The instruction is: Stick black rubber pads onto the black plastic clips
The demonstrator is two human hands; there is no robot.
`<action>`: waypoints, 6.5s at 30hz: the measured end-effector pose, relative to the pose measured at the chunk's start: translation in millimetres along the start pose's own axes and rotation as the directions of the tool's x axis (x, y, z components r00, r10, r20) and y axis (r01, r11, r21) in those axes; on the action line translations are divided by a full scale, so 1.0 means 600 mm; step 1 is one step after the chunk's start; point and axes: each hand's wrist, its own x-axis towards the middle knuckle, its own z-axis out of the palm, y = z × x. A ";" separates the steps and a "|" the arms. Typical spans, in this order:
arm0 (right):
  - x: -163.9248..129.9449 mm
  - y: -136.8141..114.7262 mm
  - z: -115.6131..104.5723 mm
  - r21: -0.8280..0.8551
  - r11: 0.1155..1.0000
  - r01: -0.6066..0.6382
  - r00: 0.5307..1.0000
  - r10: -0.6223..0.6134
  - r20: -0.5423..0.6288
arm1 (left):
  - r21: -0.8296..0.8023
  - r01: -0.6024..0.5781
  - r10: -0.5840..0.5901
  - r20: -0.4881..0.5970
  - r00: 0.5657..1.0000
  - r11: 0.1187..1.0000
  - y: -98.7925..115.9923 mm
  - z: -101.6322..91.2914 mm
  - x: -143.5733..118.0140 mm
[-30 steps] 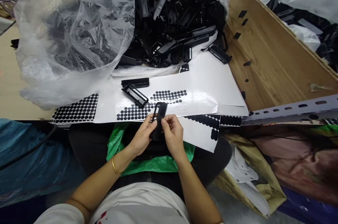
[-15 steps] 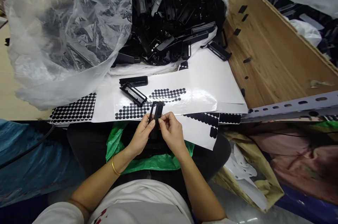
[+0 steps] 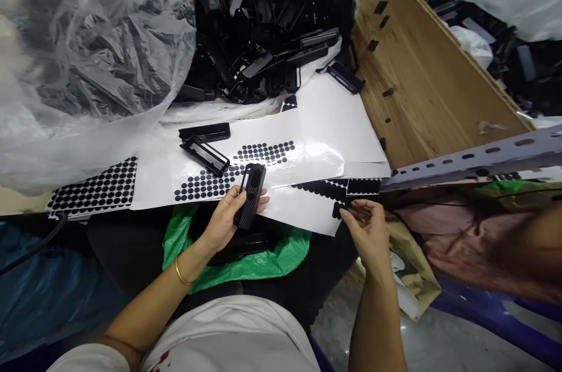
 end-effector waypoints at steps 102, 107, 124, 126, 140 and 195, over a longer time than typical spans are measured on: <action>-0.068 -0.144 0.185 0.116 0.966 0.231 0.871 -0.258 0.418 | 0.512 0.017 -0.023 0.005 1.000 0.859 -0.003 -0.018 -0.004; -0.082 -0.141 0.193 0.031 0.917 0.399 0.852 -0.382 0.358 | 0.551 -0.017 0.001 0.028 1.000 0.835 0.000 -0.022 -0.005; -0.071 -0.136 0.175 0.159 0.935 0.318 0.890 -0.352 0.290 | 0.299 0.055 -0.053 -0.013 0.998 0.953 0.003 -0.010 -0.012; -0.073 -0.139 0.180 0.155 0.943 0.293 0.893 -0.328 0.308 | 0.305 0.047 -0.044 -0.014 0.999 0.951 0.003 -0.010 -0.013; -0.040 -0.133 0.174 0.298 0.934 0.194 0.807 -0.325 0.493 | 0.813 -0.242 0.189 0.166 0.968 0.529 0.061 -0.052 -0.020; -0.048 -0.146 0.223 0.414 0.886 -0.209 0.787 -0.099 0.609 | 0.144 -0.135 0.145 -0.062 0.987 0.980 0.008 -0.024 0.028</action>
